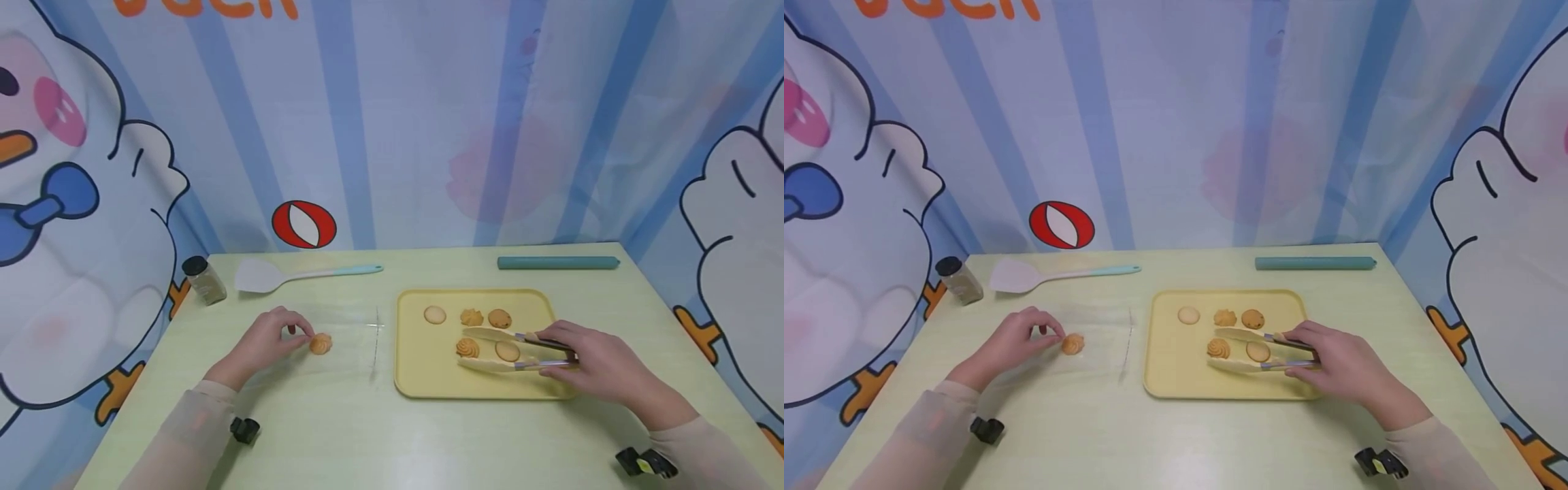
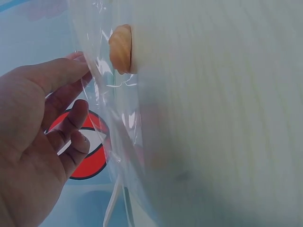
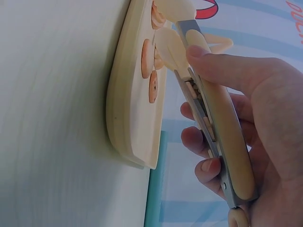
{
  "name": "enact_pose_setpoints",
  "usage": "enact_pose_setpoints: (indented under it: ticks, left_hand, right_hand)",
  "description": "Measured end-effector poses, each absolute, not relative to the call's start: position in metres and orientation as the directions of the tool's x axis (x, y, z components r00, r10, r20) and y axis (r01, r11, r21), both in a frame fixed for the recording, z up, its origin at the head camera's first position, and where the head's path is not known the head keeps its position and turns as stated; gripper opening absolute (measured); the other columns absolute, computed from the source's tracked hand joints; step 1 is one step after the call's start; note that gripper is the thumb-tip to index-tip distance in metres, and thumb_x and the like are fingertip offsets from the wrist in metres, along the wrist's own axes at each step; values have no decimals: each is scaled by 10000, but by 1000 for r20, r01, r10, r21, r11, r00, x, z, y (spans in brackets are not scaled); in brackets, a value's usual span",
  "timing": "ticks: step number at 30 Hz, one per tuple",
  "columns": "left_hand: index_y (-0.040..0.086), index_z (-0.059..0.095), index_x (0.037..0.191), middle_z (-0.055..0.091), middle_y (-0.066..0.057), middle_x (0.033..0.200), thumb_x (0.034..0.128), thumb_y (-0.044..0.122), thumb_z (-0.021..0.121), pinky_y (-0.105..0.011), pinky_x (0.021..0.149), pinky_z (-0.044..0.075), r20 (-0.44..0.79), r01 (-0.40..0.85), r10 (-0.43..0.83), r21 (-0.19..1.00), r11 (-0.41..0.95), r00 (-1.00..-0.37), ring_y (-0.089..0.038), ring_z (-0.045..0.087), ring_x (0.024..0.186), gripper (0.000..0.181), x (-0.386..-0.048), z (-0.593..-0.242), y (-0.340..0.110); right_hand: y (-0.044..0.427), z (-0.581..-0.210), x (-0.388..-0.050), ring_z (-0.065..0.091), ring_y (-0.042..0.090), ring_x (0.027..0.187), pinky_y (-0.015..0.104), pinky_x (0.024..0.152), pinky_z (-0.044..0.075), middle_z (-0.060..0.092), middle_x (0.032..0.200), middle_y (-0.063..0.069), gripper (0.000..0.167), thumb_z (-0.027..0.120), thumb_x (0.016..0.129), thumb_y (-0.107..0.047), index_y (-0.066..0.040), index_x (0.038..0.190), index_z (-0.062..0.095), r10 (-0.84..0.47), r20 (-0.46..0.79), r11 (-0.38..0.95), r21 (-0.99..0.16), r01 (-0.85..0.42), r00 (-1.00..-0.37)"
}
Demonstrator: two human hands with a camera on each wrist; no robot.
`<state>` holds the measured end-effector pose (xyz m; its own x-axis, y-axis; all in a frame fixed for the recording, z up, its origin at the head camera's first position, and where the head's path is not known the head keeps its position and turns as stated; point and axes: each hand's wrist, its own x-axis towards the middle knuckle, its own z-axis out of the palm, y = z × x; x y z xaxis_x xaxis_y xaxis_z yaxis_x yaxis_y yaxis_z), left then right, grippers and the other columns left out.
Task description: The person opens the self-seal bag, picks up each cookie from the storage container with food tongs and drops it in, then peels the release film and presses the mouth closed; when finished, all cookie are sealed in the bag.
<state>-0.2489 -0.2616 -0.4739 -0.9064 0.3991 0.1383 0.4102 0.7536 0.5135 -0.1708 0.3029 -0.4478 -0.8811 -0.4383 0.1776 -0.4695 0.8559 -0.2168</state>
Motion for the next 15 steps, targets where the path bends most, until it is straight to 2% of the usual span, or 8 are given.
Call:
enact_pose_setpoints:
  ticks: [5, 11, 15]
  left_hand:
    - [225, 783, 928, 727, 101, 936, 911, 90, 778, -338, 770, 472, 138, 411, 400, 515, 752, -906, -144, 562, 861, 136, -249, -472, -261]
    - [217, 782, 929, 725, 102, 937, 911, 92, 780, -358, 783, 480, 137, 413, 403, 515, 752, -905, -156, 568, 872, 126, -249, -470, -261]
    - [216, 782, 931, 725, 98, 939, 913, 89, 777, -362, 783, 481, 130, 408, 402, 513, 755, -906, -146, 562, 869, 128, -249, -470, -260]
  right_hand:
    - [304, -449, -169, 444, -90, 645, 238, 561, 389, 695, 1208, -28, 476, 839, 857, -397, -248, 1289, 706, -437, 194, 858, -204, -472, -878]
    - [303, -451, -169, 579, -102, 692, 253, 587, 477, 713, 1209, -19, 447, 845, 854, -385, -259, 1266, 724, -458, 253, 842, -182, -507, -852]
    - [302, -451, -170, 607, -96, 703, 250, 588, 487, 716, 1199, -30, 446, 848, 850, -382, -254, 1261, 731, -467, 272, 836, -176, -521, -841]
